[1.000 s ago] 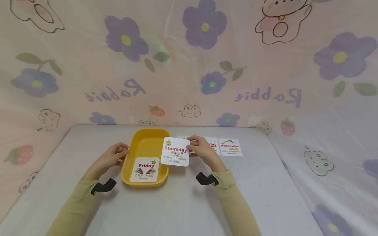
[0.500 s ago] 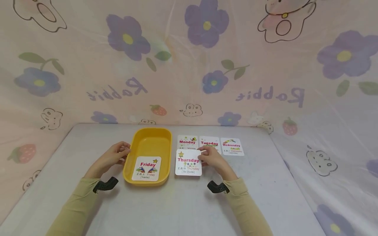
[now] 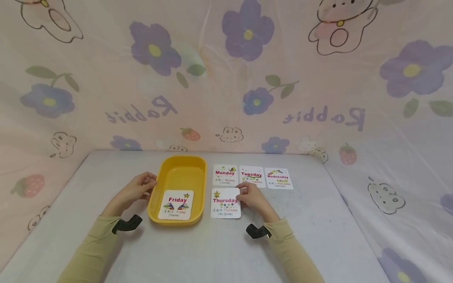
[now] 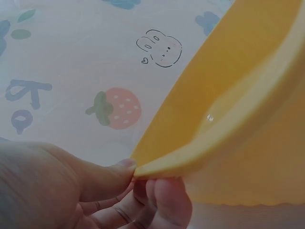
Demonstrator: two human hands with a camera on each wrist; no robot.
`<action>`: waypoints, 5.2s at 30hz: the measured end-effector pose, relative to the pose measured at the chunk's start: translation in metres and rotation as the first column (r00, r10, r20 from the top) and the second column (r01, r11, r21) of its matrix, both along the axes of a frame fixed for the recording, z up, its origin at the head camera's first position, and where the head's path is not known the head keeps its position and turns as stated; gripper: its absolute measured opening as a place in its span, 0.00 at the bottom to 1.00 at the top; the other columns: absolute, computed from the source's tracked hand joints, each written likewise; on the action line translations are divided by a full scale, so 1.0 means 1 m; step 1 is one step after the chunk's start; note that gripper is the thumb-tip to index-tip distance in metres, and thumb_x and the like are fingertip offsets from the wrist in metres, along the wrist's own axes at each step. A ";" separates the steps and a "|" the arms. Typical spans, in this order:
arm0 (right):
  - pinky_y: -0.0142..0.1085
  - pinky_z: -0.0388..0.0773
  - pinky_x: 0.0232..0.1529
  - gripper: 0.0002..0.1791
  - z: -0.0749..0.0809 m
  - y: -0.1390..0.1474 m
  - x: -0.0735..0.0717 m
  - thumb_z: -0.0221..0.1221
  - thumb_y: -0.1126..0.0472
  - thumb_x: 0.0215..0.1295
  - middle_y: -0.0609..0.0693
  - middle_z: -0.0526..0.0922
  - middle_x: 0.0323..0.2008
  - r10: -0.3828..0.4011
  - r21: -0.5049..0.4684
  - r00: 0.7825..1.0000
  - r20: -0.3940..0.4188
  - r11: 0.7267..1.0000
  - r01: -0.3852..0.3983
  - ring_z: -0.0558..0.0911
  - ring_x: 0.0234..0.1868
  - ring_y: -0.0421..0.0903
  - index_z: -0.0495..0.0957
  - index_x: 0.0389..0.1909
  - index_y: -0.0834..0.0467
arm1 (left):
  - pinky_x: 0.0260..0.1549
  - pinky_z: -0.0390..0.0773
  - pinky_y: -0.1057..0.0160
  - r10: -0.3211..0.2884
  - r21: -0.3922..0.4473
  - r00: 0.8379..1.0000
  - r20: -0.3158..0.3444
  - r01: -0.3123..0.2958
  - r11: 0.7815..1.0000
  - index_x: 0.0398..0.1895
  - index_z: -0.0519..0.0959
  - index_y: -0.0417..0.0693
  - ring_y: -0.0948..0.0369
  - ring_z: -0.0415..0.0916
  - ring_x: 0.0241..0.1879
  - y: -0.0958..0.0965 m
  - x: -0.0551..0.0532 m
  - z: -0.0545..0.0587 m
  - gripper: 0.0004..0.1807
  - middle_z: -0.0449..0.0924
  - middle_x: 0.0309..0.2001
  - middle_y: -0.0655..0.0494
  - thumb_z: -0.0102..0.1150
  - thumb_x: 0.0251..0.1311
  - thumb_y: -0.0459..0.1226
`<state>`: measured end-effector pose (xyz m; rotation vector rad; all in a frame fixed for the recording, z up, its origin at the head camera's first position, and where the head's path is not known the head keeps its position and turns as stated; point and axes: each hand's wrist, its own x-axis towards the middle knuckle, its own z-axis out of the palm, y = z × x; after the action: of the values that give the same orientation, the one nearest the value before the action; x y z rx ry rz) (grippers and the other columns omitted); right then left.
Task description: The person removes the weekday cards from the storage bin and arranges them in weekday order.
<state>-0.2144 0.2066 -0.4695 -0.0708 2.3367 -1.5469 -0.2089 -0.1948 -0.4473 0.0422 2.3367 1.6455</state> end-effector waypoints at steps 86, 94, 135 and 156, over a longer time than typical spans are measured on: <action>0.42 0.82 0.27 0.14 0.036 -0.020 -0.025 0.58 0.60 0.66 0.66 0.81 0.31 -0.035 0.094 0.999 -0.040 0.995 0.039 0.80 0.22 0.49 0.75 0.44 0.68 | 0.26 0.81 0.60 -0.011 0.009 1.000 -0.004 0.011 1.000 0.54 0.64 0.33 0.56 0.75 0.29 0.000 0.000 0.000 0.14 0.73 0.37 0.43 0.46 0.72 0.34; 0.43 0.82 0.38 0.19 0.058 -0.048 -0.023 0.55 0.59 0.70 0.67 0.81 0.39 0.037 -0.087 0.999 -0.005 0.996 -0.037 0.81 0.41 0.64 0.73 0.51 0.71 | 0.27 0.81 0.59 -0.009 0.008 1.000 -0.002 0.009 1.000 0.53 0.64 0.33 0.56 0.75 0.29 -0.001 0.001 0.001 0.13 0.73 0.36 0.44 0.45 0.72 0.33; 0.51 0.57 0.65 0.27 0.057 -0.167 0.003 0.55 0.55 0.67 0.65 0.66 0.59 0.071 -0.360 0.953 0.293 0.932 0.042 0.63 0.62 0.62 0.67 0.61 0.69 | 0.26 0.80 0.58 -0.010 0.009 1.000 0.005 0.010 1.000 0.54 0.64 0.32 0.58 0.72 0.26 0.000 0.002 0.002 0.14 0.74 0.33 0.46 0.45 0.72 0.33; 0.48 0.54 0.66 0.29 0.045 -0.172 -0.005 0.58 0.54 0.64 0.61 0.62 0.59 -0.046 -0.340 0.911 0.410 0.919 0.199 0.59 0.61 0.58 0.67 0.60 0.68 | 0.27 0.80 0.59 -0.006 -0.003 1.000 -0.003 0.006 1.000 0.55 0.64 0.32 0.57 0.73 0.27 0.000 0.003 0.003 0.15 0.74 0.34 0.45 0.45 0.72 0.34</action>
<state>-0.2198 0.0347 -0.4250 0.2831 1.7408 -1.8540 -0.2061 -0.1945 -0.4447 0.0513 2.3393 1.6399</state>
